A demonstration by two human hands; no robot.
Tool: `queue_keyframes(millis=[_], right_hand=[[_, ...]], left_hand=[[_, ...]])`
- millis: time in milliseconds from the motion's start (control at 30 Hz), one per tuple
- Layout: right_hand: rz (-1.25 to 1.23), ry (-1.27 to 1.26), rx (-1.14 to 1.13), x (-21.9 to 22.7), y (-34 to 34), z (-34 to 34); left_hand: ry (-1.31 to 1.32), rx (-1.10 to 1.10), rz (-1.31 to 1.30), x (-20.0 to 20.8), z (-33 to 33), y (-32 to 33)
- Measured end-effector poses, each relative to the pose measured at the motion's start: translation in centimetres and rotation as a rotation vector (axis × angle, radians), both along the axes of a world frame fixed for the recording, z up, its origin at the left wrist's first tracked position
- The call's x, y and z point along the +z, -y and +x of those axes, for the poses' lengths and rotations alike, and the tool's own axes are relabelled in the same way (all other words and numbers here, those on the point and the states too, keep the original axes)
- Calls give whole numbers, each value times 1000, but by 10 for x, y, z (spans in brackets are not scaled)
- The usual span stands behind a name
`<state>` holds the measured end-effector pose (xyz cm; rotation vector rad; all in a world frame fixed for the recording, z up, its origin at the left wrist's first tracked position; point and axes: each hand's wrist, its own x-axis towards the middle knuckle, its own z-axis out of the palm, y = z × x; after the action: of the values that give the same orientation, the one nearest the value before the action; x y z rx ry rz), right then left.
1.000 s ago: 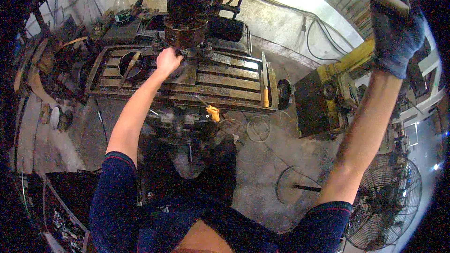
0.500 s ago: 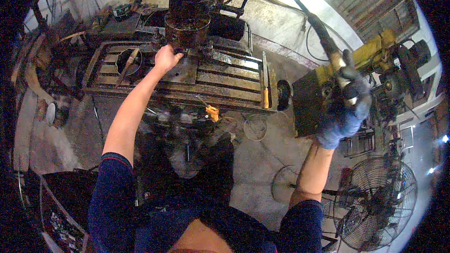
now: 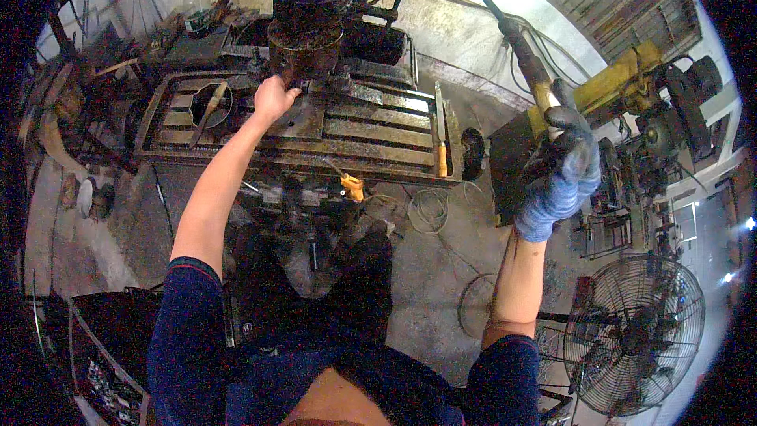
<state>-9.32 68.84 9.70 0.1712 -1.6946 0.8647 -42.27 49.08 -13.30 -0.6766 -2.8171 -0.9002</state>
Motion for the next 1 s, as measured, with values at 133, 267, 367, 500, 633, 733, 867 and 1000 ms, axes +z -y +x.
queue_keyframes(millis=[133, 267, 367, 500, 633, 733, 867, 1000], right_hand=[[151, -1, -49, 8, -2, -3], [126, 42, -142, 34, 0, -3], [63, -31, -108, 21, 9, -10], [0, -143, 38, -7, -1, -7], [-37, -127, 68, -4, 10, -11], [10, -117, 75, -4, 6, -9], [-2, -164, 58, -4, 11, -12], [33, -147, -60, -2, 15, -10]], left_hand=[[-33, 14, 34, -1, 1, -1], [-45, 8, 33, -4, -1, 2], [-84, 4, 32, -9, -1, 1], [-37, 0, 29, 3, 9, -9], [2, -17, 47, -1, -1, 16], [-7, -190, 78, 25, 20, 48], [-290, -104, 236, 53, 62, 132], [-358, 110, -127, 52, 78, 184]])
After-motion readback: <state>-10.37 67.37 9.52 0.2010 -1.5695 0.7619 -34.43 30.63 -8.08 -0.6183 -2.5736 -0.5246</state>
